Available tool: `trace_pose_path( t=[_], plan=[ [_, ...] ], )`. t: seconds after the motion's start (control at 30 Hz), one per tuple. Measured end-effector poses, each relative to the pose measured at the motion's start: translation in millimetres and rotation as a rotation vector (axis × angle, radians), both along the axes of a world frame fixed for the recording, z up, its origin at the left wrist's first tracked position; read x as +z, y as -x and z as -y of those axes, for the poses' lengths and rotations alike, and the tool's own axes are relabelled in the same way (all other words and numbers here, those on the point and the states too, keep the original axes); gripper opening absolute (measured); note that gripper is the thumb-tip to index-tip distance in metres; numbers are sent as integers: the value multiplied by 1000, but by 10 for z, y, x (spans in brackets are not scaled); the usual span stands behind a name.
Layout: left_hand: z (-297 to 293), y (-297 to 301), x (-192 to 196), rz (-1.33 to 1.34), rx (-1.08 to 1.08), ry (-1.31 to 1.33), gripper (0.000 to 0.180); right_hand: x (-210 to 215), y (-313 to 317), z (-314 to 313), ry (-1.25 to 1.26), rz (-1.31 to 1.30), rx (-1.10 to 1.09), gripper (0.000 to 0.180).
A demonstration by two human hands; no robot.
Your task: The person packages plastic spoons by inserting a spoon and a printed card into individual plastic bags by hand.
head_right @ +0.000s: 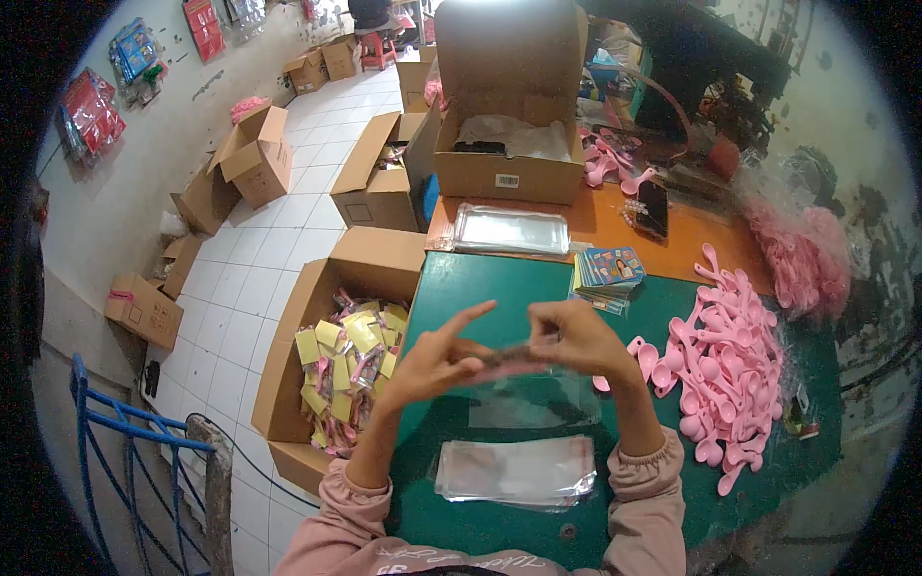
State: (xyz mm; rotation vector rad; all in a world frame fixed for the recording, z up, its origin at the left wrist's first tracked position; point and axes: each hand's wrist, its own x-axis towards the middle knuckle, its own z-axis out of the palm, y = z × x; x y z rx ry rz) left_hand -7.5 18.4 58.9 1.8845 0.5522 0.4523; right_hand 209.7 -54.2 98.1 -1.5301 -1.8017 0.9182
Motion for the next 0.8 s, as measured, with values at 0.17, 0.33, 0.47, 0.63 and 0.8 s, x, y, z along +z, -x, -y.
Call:
trace_pose_path(
  t=[0.17,0.33,0.47,0.63,0.8],
  plan=[
    [-48,276,-71,346,81,363,69,85,39,85,245,-257,-55,23],
    [65,282,-76,375,122,465,69,4,72,270,277,-396,-109,17],
    [102,278,-147,404,21,515,70,-107,120,354,159,-460,-105,15],
    [159,205,-331,190,313,19,58,1,161,424,-48,-172,-237,15],
    [475,214,-430,278,57,801,57,-91,474,534,-206,79,-163,29]
  ],
)
